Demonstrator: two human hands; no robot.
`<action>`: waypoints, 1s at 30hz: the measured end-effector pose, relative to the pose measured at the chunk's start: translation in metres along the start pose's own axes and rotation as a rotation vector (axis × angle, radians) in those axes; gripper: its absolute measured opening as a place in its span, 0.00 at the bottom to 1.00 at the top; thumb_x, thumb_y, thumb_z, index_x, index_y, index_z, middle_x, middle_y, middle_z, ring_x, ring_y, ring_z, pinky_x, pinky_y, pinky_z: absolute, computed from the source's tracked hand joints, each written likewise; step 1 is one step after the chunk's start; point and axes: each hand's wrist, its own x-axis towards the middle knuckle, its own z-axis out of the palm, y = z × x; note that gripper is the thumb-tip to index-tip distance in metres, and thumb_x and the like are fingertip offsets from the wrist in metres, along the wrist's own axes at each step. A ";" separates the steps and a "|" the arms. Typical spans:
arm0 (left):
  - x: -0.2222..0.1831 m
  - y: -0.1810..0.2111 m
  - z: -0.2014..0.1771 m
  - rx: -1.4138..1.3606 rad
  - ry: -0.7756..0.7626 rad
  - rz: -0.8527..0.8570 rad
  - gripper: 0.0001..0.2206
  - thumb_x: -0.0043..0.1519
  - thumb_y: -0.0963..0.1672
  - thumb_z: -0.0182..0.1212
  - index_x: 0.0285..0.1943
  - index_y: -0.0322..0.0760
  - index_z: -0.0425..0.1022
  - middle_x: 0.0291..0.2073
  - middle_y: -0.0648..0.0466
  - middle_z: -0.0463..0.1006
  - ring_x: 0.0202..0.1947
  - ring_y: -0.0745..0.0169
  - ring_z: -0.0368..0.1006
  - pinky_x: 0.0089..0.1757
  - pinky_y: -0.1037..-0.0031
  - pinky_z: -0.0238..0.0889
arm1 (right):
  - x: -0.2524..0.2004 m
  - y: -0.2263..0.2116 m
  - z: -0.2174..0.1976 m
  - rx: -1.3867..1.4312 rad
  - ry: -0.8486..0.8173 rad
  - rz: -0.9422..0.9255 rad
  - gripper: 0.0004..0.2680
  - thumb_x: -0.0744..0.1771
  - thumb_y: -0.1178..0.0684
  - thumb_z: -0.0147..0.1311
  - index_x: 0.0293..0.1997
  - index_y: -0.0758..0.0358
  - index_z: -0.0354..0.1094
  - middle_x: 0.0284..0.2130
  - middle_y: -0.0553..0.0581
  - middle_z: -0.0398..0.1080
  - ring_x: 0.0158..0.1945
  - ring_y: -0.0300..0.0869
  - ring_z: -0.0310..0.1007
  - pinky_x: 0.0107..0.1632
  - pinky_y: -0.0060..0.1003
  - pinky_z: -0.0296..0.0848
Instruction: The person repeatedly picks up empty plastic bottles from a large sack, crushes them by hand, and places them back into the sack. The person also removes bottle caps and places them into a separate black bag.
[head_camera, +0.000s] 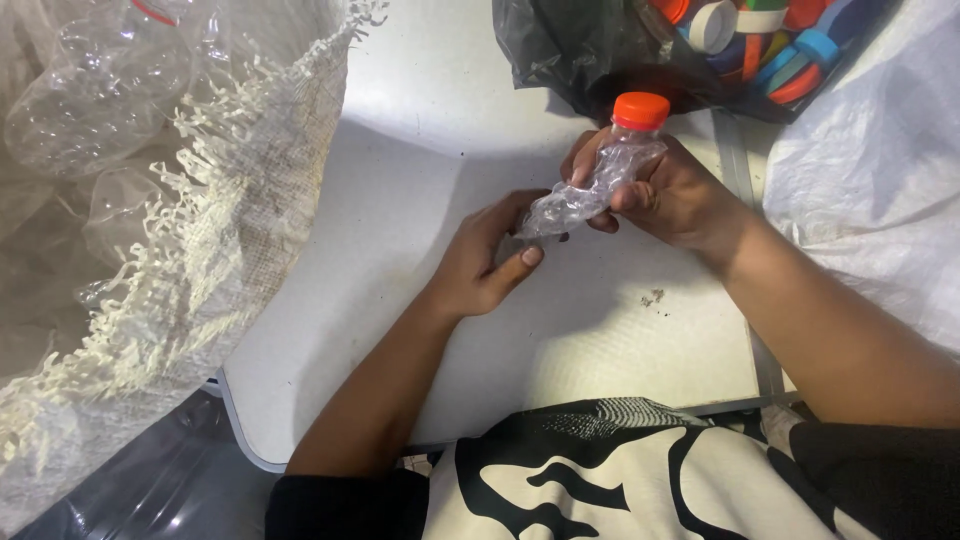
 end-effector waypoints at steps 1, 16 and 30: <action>0.000 0.001 0.001 -0.009 -0.009 -0.054 0.26 0.66 0.48 0.60 0.71 0.30 0.63 0.55 0.45 0.76 0.53 0.52 0.75 0.54 0.64 0.68 | -0.001 -0.002 0.003 -0.021 0.010 0.005 0.18 0.68 0.39 0.63 0.54 0.64 0.67 0.42 0.52 0.69 0.37 0.34 0.69 0.39 0.30 0.69; -0.008 0.011 0.016 -0.113 0.064 -0.179 0.20 0.63 0.47 0.63 0.58 0.28 0.66 0.41 0.48 0.73 0.40 0.64 0.70 0.42 0.70 0.65 | -0.019 0.022 0.004 0.010 0.166 -0.056 0.17 0.67 0.42 0.69 0.48 0.62 0.63 0.32 0.49 0.63 0.32 0.31 0.62 0.35 0.27 0.61; -0.010 -0.005 0.018 -1.534 -0.292 -0.451 0.27 0.67 0.53 0.46 0.64 0.25 0.62 0.30 0.54 0.62 0.22 0.67 0.60 0.22 0.74 0.66 | -0.016 0.001 0.006 0.126 -0.007 0.002 0.23 0.64 0.41 0.69 0.59 0.59 0.63 0.42 0.52 0.68 0.37 0.37 0.68 0.38 0.32 0.69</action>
